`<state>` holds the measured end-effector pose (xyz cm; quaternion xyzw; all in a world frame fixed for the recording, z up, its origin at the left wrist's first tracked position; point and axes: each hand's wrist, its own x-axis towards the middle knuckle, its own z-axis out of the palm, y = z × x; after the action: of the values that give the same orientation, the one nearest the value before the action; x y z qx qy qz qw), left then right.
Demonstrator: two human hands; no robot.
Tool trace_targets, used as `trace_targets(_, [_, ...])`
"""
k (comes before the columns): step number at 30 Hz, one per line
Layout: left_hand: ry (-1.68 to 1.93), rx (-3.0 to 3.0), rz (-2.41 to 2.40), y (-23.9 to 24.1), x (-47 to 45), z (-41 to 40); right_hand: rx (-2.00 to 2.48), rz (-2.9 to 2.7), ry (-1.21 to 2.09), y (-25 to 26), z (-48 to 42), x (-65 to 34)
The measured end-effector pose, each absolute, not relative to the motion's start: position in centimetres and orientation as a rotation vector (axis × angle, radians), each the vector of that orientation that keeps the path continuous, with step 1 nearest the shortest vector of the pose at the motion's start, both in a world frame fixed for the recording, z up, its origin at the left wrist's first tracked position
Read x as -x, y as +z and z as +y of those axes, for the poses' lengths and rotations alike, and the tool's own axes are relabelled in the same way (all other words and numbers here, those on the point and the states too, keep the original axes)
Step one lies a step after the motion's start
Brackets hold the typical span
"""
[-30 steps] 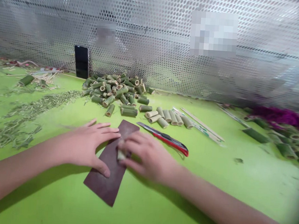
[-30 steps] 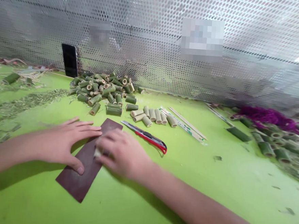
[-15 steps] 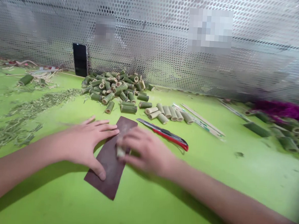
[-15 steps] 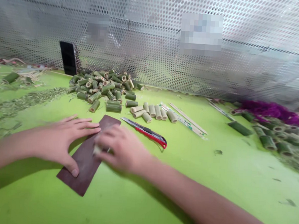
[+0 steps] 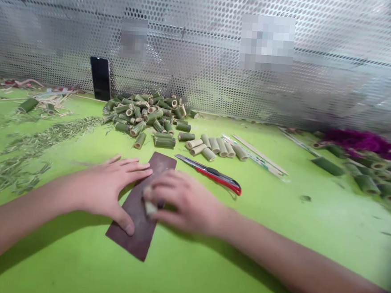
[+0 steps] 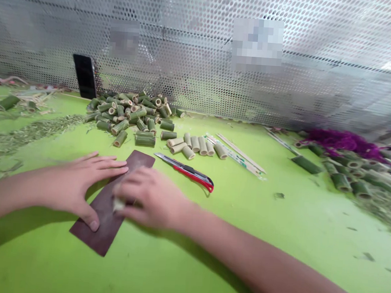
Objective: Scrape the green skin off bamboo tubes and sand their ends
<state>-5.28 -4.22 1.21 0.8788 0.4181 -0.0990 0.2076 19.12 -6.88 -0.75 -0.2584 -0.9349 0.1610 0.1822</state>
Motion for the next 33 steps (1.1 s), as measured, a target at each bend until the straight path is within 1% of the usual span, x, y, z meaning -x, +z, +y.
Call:
trace_targets(2, [-0.284,-2.441,1.159,1.2,5.3,-4.2,0.914,-2.571,0.372,-0.7,-6.3,-19.5])
trace_targets(4, [-0.272,-2.442,1.149,1.1,5.4,-4.1,0.988,-2.567,0.315,-0.6,-5.7,-19.9])
trace_targets(8, [-0.287,-2.418,1.172,1.1,5.4,-4.2,0.921,-2.607,0.265,-0.3,-5.2,-20.7])
trace_targets(13, [-0.318,-2.367,1.197,1.5,5.3,-4.3,0.949,-2.598,0.341,-0.4,-6.1,-20.4])
trace_targets(18, [-0.313,-2.367,1.174,1.7,5.2,-4.2,0.663,-2.626,0.448,-1.1,-7.3,-19.1])
trace_targets(19, [-0.315,-2.365,1.177,1.7,5.2,-4.1,0.733,-2.608,0.426,-1.2,-7.3,-18.9])
trace_targets(22, [-0.329,-2.337,1.210,1.7,5.2,-4.1,1.189,-2.426,0.297,-1.1,-7.5,-18.5])
trace_targets(23, [-0.333,-2.334,1.208,1.6,5.3,-4.1,1.173,-2.440,0.299,-1.1,-7.7,-18.3])
trace_targets(26, [-0.323,-2.349,1.177,1.4,5.5,-4.1,0.799,-2.595,0.396,-1.1,-8.1,-18.1])
trace_targets(27, [-0.322,-2.350,1.179,1.4,5.5,-4.1,0.817,-2.579,0.389,-1.1,-8.1,-18.1])
trace_targets(30, [-0.325,-2.347,1.213,1.3,5.6,-4.0,1.107,-2.451,0.327,-1.1,-8.2,-18.2])
trace_targets(31, [-0.329,-2.355,1.208,1.4,5.6,-4.0,1.087,-2.472,0.342,-1.0,-8.3,-18.2])
trace_targets(33, [-0.325,-2.376,1.178,1.4,5.5,-4.0,0.881,-2.581,0.413,-0.9,-8.6,-18.1])
